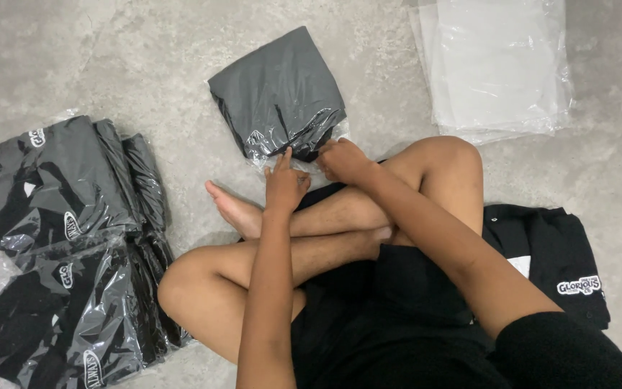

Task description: Packaging folded black shirts into clear plastic bags and sealing them.

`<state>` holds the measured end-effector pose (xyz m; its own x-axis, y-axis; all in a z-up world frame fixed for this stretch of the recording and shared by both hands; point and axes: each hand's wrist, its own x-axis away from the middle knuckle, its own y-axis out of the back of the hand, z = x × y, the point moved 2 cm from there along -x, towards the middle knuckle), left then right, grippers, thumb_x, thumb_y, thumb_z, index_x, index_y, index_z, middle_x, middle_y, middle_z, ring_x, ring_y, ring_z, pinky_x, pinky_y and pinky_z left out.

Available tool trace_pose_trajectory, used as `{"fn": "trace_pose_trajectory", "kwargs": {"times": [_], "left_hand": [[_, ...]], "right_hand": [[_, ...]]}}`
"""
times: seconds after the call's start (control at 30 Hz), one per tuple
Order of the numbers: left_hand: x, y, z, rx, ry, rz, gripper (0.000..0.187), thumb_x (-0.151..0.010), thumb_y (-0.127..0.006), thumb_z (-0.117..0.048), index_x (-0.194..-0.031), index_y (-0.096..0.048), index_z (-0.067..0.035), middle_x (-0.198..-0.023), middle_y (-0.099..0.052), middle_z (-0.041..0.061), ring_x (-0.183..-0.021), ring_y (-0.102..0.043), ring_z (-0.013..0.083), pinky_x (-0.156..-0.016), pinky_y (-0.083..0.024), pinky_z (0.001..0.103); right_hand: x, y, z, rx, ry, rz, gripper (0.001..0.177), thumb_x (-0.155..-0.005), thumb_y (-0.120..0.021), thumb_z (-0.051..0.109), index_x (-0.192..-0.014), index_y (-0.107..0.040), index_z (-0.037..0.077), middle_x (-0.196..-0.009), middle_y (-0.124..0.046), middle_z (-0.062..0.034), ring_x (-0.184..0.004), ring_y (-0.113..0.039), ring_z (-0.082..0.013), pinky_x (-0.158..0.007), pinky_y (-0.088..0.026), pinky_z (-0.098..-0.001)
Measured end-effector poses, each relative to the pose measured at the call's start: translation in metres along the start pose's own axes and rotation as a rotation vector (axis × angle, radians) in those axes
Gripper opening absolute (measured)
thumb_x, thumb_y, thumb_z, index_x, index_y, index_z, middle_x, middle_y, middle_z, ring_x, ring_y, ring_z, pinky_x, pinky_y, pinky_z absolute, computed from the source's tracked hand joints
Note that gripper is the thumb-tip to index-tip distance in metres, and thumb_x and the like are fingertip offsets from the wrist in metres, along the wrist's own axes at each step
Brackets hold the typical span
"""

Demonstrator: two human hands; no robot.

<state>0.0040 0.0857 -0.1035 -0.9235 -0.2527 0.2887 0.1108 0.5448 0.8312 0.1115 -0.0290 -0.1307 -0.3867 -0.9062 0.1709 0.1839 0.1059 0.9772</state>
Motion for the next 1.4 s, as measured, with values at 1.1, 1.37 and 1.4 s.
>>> {"fn": "trace_pose_trajectory", "kwargs": {"times": [1.1, 1.37, 1.4], "left_hand": [[0.03, 0.031, 0.035, -0.343, -0.217, -0.065, 0.014, -0.088, -0.056, -0.019, -0.088, -0.068, -0.013, -0.075, -0.06, 0.003, -0.076, -0.061, 0.0187, -0.067, -0.048, 0.031], [0.027, 0.022, 0.041, -0.129, -0.103, -0.087, 0.011, -0.086, -0.058, -0.02, -0.091, -0.066, -0.015, -0.076, -0.057, 0.002, -0.079, -0.059, 0.0197, -0.07, -0.047, 0.032], [0.029, 0.022, 0.041, -0.111, -0.092, -0.088, 0.01, -0.086, -0.058, -0.02, -0.09, -0.066, -0.015, -0.077, -0.057, 0.002, -0.08, -0.059, 0.0201, -0.071, -0.047, 0.033]], "right_hand": [[0.025, 0.029, -0.018, 0.004, -0.042, 0.165, 0.012, -0.081, -0.059, 0.018, -0.085, -0.066, 0.01, -0.078, -0.065, -0.0077, -0.077, -0.065, -0.0247, -0.07, -0.048, -0.0366], [0.029, 0.069, 0.01, -0.063, -0.041, 0.254, 0.027, -0.076, -0.066, 0.03, -0.098, -0.066, 0.014, -0.095, -0.067, -0.0061, -0.09, -0.065, -0.0259, -0.078, -0.049, -0.0389], [0.028, 0.067, 0.012, -0.064, -0.045, 0.277, 0.034, -0.072, -0.069, 0.036, -0.099, -0.067, 0.015, -0.097, -0.067, -0.0057, -0.091, -0.065, -0.0262, -0.079, -0.049, -0.0398]]}}
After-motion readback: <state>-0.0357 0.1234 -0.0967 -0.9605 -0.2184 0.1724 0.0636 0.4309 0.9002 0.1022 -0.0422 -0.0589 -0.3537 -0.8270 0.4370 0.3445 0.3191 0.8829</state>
